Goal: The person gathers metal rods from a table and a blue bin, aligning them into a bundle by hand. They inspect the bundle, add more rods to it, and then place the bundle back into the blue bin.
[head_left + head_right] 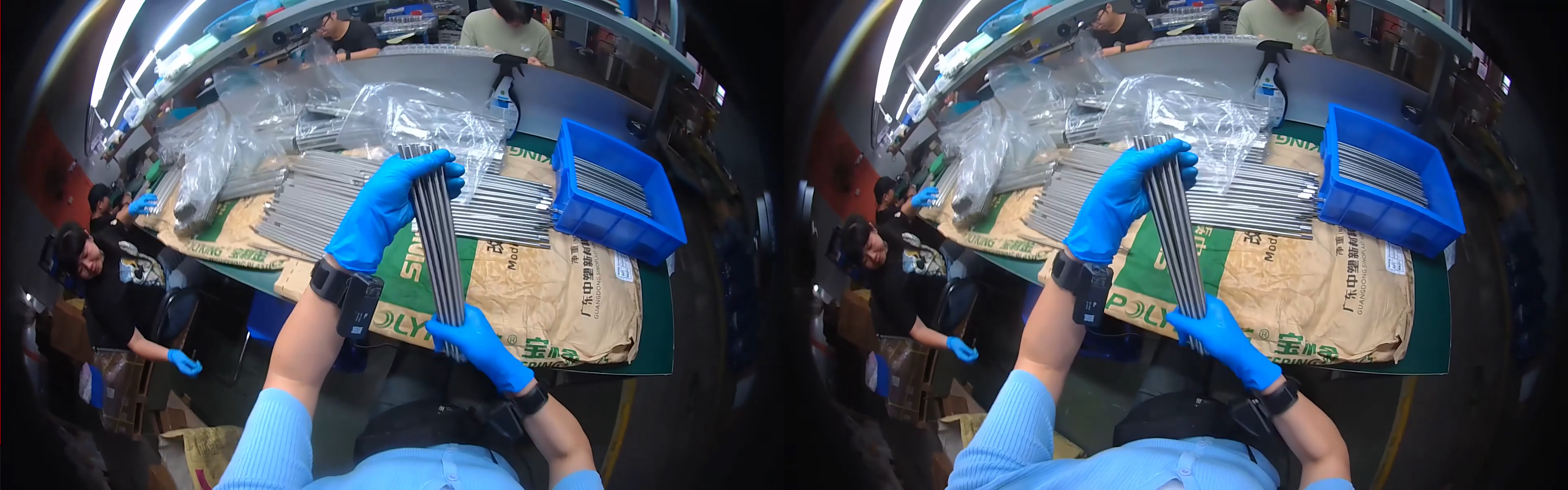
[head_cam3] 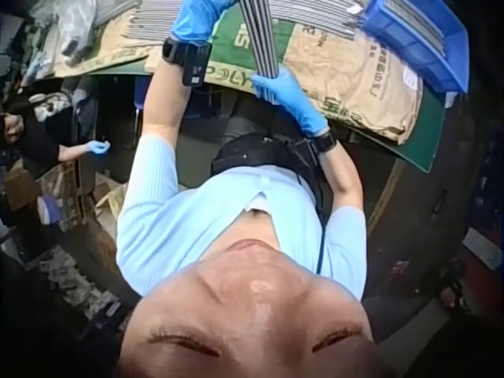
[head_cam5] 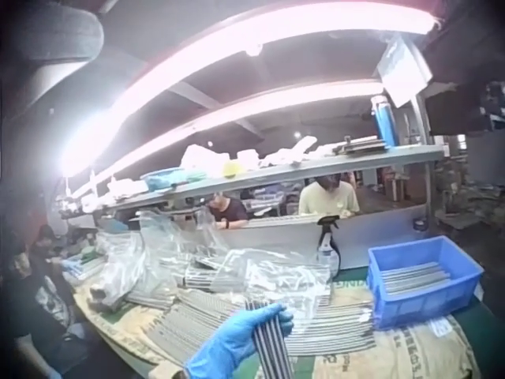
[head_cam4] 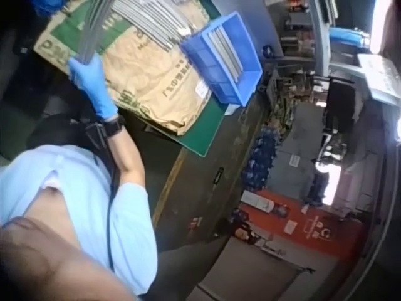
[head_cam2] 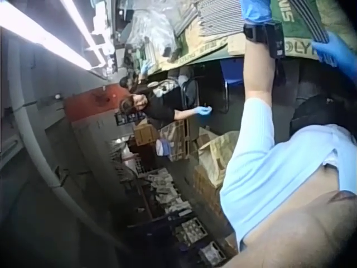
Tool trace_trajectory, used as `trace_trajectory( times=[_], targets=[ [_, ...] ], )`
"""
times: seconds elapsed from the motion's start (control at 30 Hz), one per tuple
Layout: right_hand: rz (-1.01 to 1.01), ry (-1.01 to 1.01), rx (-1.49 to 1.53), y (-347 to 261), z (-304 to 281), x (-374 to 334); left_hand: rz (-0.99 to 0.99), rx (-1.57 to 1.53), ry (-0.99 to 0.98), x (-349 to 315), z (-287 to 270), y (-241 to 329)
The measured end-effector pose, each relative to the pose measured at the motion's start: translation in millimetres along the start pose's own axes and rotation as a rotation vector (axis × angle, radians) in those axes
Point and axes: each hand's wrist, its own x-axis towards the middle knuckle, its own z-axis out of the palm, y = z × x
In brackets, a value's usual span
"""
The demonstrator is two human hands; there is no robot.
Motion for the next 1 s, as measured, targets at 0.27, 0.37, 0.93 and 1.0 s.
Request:
trace_trajectory(
  times=[0.27, 0.37, 0.93, 1.0],
  targets=[
    [0.284, -0.229, 0.470, 1, 6, -90, -0.166, -0.380, -0.012, -101, 59, -83],
    [0.339, -0.257, 0.506, 10, 6, -108, -0.264, -0.368, -0.032, -144, 81, -100],
    [0.289, -0.265, 0.085, -58, -41, -130, 0.122, -0.623, -0.083, -97, 103, -71],
    [0.239, -0.273, -0.008, -86, -50, -115, 0.156, -0.611, -0.133, -86, 123, -63]
  ],
)
